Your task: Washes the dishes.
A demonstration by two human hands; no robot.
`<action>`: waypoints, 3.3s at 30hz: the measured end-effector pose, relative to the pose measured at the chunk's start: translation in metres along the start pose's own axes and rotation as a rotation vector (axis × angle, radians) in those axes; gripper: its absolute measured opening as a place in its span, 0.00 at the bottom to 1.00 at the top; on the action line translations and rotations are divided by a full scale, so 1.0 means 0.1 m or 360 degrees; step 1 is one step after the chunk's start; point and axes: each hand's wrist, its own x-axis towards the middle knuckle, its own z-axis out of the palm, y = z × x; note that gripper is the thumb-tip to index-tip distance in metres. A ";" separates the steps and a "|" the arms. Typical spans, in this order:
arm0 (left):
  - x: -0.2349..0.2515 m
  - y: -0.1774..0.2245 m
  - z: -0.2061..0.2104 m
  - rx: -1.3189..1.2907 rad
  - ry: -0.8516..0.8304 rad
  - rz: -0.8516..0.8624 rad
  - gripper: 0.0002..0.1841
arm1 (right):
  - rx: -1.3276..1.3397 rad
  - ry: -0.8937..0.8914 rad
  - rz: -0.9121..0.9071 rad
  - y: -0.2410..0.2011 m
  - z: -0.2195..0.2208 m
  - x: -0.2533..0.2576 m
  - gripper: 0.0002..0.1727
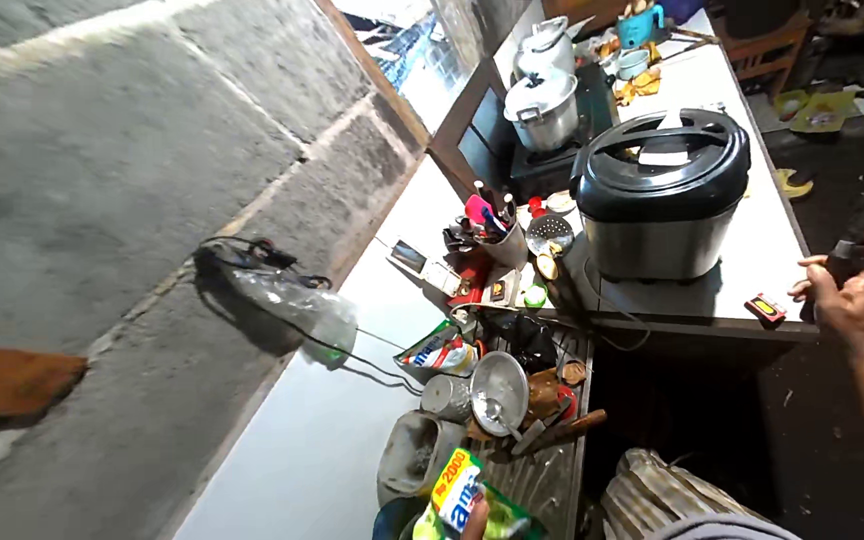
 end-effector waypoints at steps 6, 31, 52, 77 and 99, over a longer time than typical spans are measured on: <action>0.00 0.16 0.24 0.0038 0.0019 0.0052 0.22 | 0.0409 -0.1141 -0.0439 -0.97 0.54 -0.62 0.37; -0.64 0.37 -0.16 -0.0195 0.0217 0.0020 0.14 | 0.0545 -0.2994 -0.1118 -2.02 2.21 -1.88 0.27; -0.44 0.16 -0.44 -0.0397 -0.0376 0.0022 0.05 | 0.0610 -0.2729 -0.1665 -2.03 2.49 -1.84 0.26; -0.09 0.33 -0.36 -0.0234 -0.0095 -0.0041 0.11 | 0.0784 -0.2948 -0.1160 -2.08 2.95 -2.02 0.27; -0.01 0.33 -0.37 -0.0111 0.0436 0.0244 0.11 | 0.0444 -0.2480 -0.1390 -1.87 3.02 -2.19 0.27</action>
